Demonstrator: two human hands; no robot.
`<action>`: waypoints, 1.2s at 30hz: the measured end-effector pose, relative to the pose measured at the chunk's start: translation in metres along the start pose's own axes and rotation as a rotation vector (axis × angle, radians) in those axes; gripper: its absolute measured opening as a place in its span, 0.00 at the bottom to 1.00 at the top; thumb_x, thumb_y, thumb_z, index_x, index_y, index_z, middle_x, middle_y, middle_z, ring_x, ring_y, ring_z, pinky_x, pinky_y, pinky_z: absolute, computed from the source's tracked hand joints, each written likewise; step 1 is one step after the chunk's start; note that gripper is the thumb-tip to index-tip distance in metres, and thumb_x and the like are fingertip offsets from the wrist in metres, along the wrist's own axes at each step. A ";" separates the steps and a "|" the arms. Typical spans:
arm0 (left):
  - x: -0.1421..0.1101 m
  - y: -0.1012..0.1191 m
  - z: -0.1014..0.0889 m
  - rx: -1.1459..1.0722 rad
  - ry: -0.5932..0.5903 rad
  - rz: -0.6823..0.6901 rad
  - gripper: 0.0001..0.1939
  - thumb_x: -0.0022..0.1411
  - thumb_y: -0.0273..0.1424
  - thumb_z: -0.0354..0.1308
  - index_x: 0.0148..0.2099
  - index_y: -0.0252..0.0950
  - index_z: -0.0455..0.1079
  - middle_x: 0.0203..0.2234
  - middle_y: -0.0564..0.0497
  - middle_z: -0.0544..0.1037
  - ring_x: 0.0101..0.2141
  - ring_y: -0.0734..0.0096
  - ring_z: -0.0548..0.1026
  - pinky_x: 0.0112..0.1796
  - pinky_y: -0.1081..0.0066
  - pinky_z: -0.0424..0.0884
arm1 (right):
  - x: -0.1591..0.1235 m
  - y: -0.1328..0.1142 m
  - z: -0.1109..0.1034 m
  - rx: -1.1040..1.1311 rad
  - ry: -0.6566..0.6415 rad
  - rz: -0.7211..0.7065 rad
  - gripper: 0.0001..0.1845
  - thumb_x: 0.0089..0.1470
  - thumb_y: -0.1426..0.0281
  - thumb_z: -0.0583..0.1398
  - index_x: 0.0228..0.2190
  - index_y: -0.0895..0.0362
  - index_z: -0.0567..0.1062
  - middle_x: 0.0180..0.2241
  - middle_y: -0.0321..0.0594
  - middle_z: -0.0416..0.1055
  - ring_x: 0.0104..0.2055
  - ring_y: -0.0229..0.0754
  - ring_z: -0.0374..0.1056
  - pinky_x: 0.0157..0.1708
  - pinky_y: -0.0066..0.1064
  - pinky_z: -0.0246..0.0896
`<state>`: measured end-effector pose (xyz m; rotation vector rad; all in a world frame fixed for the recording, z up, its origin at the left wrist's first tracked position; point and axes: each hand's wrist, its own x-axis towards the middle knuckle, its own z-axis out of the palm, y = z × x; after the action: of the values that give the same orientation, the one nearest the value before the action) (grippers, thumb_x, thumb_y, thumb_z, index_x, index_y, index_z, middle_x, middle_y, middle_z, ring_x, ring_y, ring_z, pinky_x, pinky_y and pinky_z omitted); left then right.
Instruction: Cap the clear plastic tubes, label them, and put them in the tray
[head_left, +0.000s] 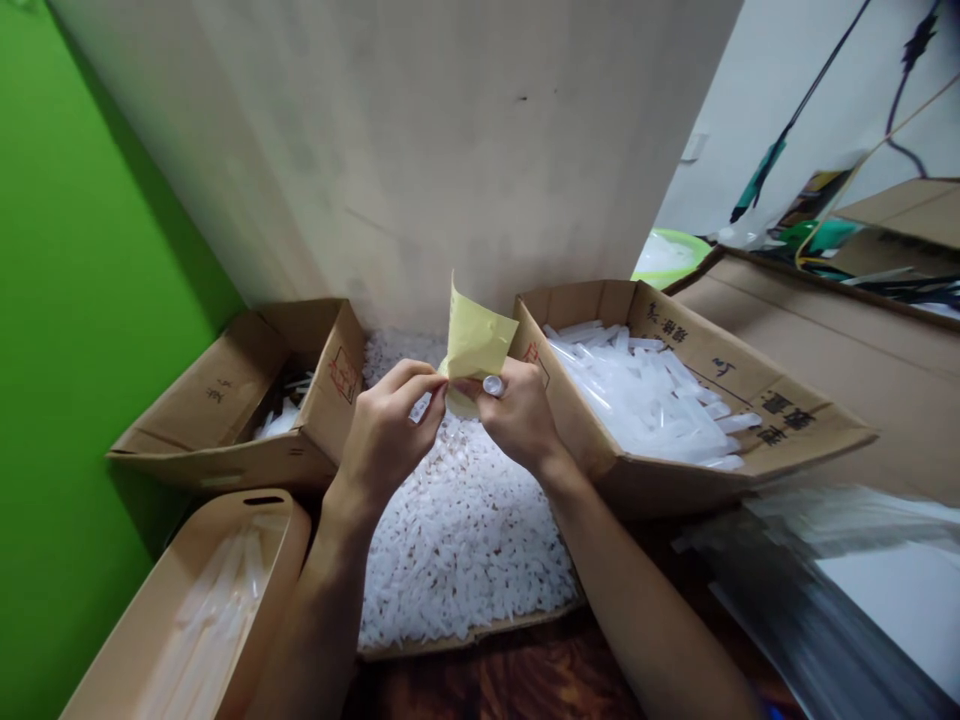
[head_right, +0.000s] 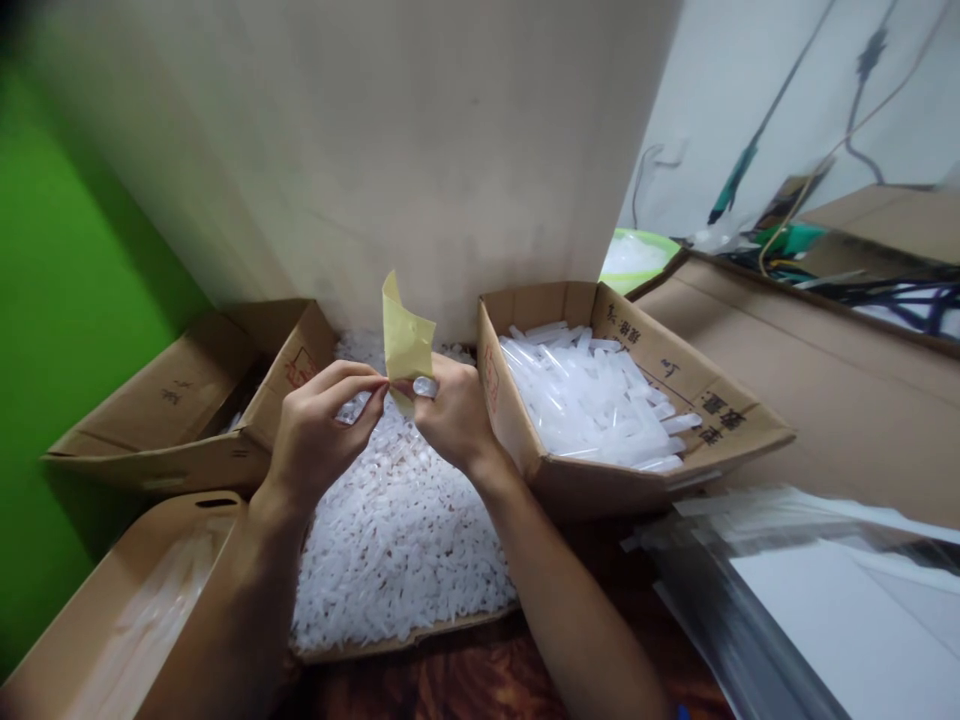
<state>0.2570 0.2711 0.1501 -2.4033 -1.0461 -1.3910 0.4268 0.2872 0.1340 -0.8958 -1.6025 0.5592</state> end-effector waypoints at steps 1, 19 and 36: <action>0.000 0.000 0.000 0.010 0.004 -0.002 0.04 0.67 0.22 0.62 0.42 0.33 0.78 0.37 0.47 0.81 0.36 0.70 0.80 0.39 0.70 0.78 | 0.000 0.000 0.000 0.005 0.001 0.006 0.08 0.58 0.67 0.64 0.31 0.56 0.84 0.31 0.40 0.81 0.33 0.43 0.73 0.34 0.34 0.65; 0.001 0.002 0.002 0.035 0.095 -0.002 0.03 0.65 0.22 0.64 0.40 0.33 0.78 0.35 0.49 0.81 0.33 0.72 0.80 0.38 0.72 0.79 | 0.002 0.001 0.001 0.091 0.033 0.114 0.08 0.54 0.66 0.66 0.30 0.58 0.82 0.32 0.43 0.82 0.34 0.43 0.74 0.35 0.35 0.66; 0.002 0.021 -0.002 0.193 0.091 0.288 0.08 0.67 0.20 0.62 0.47 0.32 0.75 0.39 0.44 0.83 0.37 0.66 0.82 0.41 0.67 0.82 | -0.001 0.006 0.009 -0.071 -0.016 0.052 0.08 0.50 0.76 0.56 0.23 0.56 0.73 0.23 0.35 0.69 0.26 0.38 0.62 0.28 0.31 0.54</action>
<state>0.2699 0.2554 0.1569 -2.2225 -0.7399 -1.2274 0.4196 0.2909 0.1273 -0.9904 -1.6258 0.5492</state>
